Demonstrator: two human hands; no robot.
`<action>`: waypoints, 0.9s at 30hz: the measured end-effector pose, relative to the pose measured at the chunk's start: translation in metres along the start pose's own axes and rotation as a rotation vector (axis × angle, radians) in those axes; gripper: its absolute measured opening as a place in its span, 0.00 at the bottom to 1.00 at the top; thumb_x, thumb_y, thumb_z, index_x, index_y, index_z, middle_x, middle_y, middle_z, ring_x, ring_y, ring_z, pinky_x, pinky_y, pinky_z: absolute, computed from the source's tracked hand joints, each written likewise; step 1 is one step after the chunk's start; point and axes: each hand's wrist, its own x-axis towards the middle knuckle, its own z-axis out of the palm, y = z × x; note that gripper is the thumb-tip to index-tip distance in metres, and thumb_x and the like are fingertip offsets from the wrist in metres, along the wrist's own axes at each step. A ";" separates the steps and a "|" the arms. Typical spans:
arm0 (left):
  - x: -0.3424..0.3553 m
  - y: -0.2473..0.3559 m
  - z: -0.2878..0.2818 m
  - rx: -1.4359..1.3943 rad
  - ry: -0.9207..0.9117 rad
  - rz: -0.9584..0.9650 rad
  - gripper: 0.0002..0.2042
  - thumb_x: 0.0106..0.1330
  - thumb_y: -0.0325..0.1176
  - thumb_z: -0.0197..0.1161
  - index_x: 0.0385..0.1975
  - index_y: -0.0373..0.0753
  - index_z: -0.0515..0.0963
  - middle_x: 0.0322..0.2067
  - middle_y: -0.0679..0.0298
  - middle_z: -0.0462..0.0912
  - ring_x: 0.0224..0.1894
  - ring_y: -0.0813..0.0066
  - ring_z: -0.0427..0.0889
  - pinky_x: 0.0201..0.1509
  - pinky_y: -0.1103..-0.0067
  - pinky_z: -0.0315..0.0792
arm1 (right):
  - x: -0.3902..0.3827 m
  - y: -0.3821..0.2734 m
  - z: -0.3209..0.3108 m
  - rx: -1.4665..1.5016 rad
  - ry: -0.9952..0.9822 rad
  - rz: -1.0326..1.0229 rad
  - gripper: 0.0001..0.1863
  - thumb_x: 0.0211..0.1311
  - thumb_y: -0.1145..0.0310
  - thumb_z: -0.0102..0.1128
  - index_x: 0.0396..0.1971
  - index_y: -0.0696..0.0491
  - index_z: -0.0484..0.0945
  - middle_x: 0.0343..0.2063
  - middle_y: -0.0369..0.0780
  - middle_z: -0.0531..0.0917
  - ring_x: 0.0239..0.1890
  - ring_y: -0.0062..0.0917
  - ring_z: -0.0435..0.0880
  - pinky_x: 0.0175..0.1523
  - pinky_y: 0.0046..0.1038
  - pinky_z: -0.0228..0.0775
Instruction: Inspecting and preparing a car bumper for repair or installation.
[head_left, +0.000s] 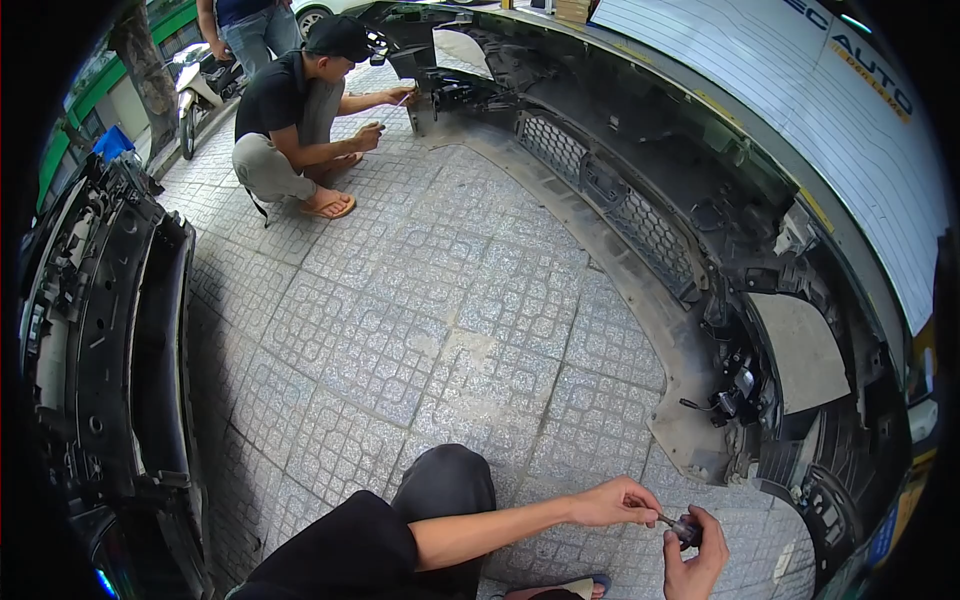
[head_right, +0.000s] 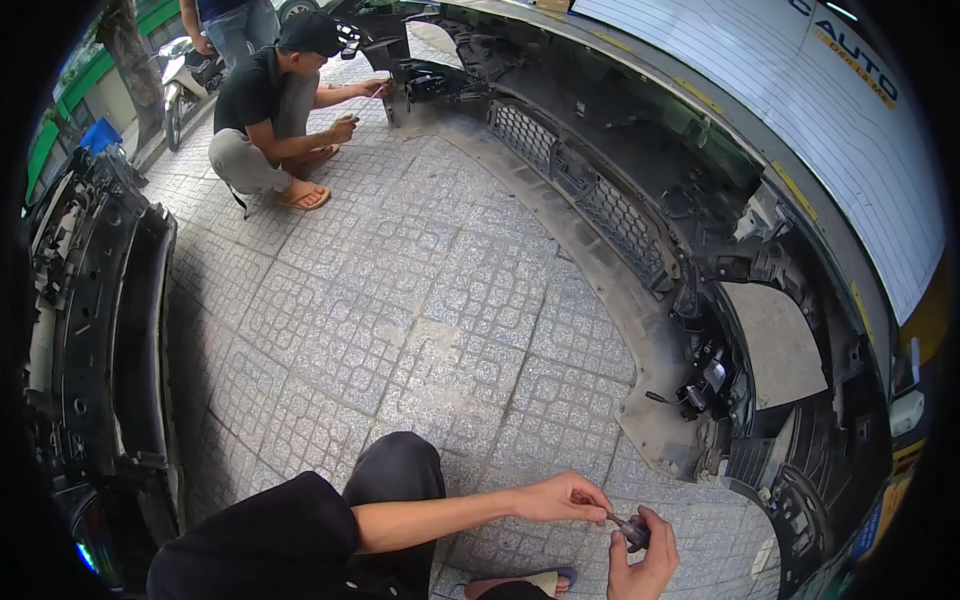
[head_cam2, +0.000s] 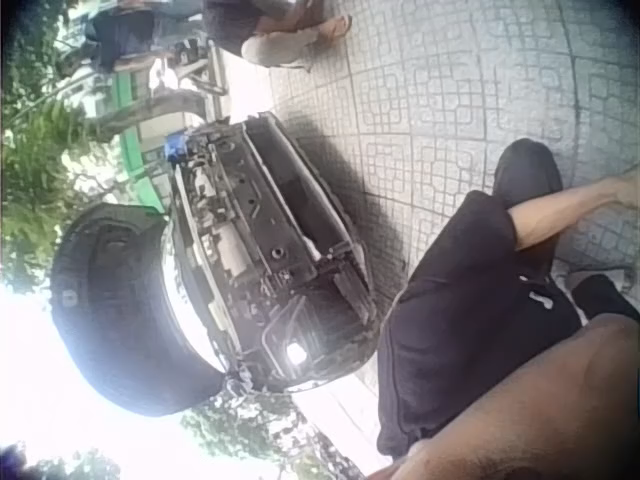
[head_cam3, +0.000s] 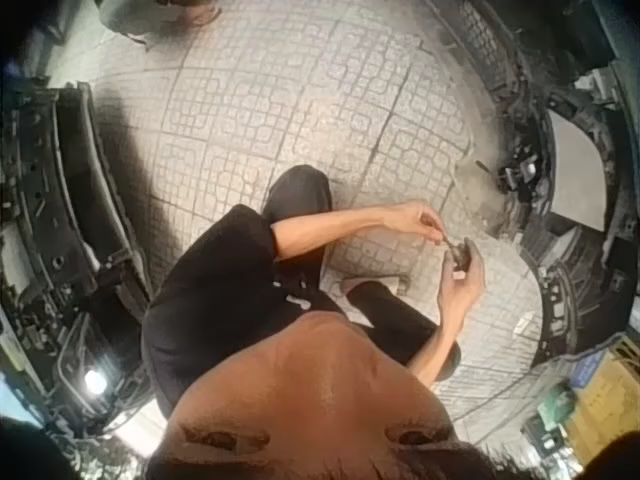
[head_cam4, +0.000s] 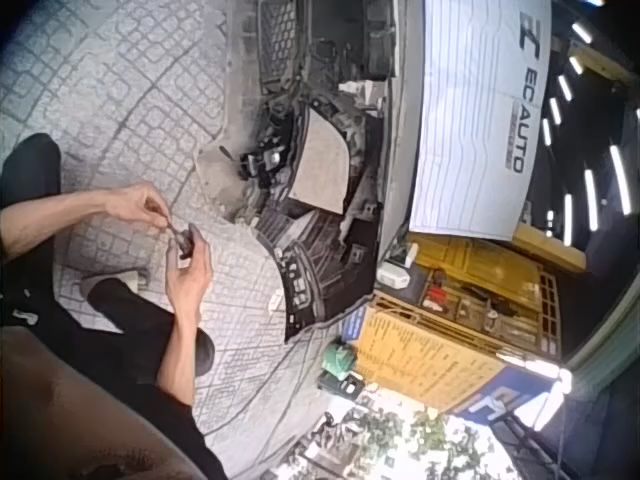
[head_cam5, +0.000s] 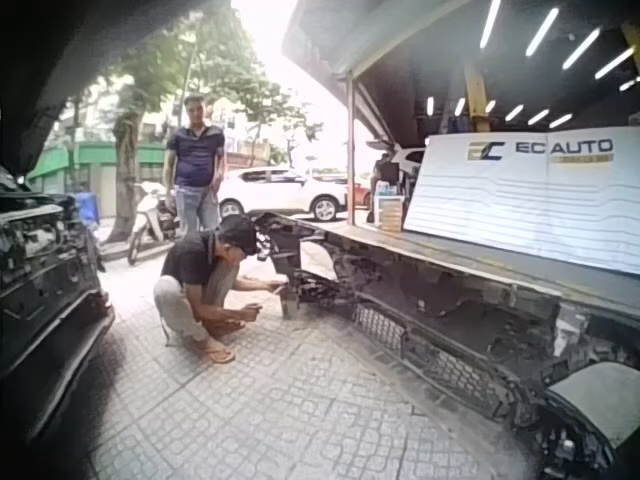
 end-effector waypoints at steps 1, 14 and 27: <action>0.000 0.000 0.000 0.011 0.000 0.001 0.13 0.70 0.32 0.61 0.47 0.29 0.79 0.38 0.62 0.84 0.42 0.81 0.81 0.48 0.82 0.75 | 0.000 -0.001 -0.001 0.000 -0.003 0.006 0.20 0.58 0.75 0.65 0.52 0.58 0.77 0.37 0.45 0.84 0.36 0.28 0.83 0.41 0.27 0.75; 0.001 -0.002 -0.004 0.069 -0.030 -0.049 0.12 0.69 0.32 0.63 0.47 0.31 0.80 0.41 0.61 0.85 0.45 0.79 0.82 0.50 0.81 0.76 | 0.002 0.014 0.007 -0.026 0.021 0.008 0.21 0.51 0.80 0.65 0.48 0.60 0.76 0.34 0.46 0.80 0.34 0.34 0.82 0.41 0.31 0.74; 0.011 -0.005 0.006 0.169 -0.031 -0.132 0.13 0.67 0.36 0.65 0.44 0.33 0.82 0.35 0.66 0.84 0.38 0.84 0.77 0.43 0.82 0.73 | -0.006 0.022 0.005 -0.048 0.024 0.079 0.22 0.51 0.80 0.66 0.49 0.60 0.76 0.34 0.45 0.80 0.34 0.32 0.82 0.41 0.29 0.74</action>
